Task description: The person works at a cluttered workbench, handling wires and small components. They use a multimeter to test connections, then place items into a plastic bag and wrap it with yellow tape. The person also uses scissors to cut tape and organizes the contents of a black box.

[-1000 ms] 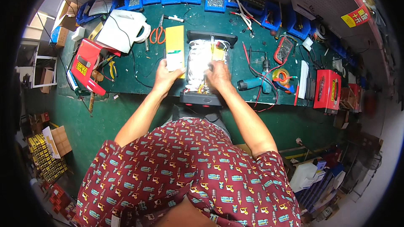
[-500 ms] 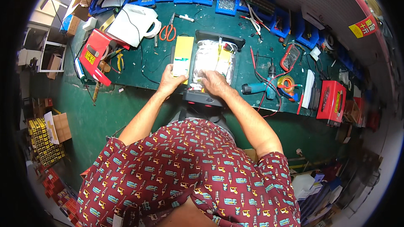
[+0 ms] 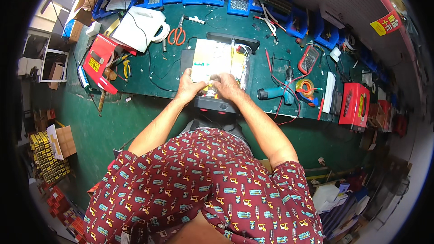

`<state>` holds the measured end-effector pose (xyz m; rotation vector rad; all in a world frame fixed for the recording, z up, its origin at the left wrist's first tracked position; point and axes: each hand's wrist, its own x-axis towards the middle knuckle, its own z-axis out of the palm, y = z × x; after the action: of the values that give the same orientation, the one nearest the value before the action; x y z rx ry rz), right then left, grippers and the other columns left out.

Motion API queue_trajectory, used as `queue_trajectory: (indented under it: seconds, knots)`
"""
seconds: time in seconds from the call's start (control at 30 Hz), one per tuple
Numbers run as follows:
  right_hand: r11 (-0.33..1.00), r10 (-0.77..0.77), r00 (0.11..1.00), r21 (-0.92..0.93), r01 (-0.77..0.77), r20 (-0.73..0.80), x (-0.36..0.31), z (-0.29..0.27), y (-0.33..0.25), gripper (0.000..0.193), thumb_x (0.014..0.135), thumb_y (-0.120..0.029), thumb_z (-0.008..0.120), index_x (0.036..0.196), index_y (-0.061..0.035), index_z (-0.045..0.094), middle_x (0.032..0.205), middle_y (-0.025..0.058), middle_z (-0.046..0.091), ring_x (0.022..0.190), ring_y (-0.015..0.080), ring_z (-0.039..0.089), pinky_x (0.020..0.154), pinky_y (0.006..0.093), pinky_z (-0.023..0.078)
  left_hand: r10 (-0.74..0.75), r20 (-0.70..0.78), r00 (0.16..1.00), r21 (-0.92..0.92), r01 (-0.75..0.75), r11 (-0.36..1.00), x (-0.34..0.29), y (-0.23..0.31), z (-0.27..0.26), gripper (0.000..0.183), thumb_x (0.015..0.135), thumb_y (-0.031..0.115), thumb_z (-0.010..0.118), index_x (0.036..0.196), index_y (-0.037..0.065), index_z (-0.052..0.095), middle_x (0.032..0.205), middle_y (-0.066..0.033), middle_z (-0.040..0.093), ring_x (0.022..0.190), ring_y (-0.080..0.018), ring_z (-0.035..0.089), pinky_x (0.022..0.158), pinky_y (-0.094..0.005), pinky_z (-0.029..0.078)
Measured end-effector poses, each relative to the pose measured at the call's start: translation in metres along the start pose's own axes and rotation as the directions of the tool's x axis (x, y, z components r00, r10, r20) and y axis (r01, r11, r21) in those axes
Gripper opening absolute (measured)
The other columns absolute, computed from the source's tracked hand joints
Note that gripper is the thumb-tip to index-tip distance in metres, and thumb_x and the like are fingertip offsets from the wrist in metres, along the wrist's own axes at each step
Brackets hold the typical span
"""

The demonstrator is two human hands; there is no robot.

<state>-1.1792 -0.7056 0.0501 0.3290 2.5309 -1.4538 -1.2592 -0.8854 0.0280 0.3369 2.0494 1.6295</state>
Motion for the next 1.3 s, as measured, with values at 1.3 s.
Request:
queue_trajectory:
  seconds: [1.3]
  knots:
    - [0.905,0.180,0.953,0.421,-0.064,-0.242,-0.025,0.012,0.007,0.029,0.080,-0.005,0.064,0.106,0.0058,0.070,0.096,0.0166,0.072,0.087,0.0181,0.068,0.082,0.0307,0.053,-0.001,0.124,0.992,0.018,-0.002,1.000,0.004,0.007,0.008,0.049,0.079,0.009,0.077,0.119,-0.001,0.051,0.102,-0.0080,0.065,0.090,-0.0130,0.063,0.074,-0.0270,0.054]
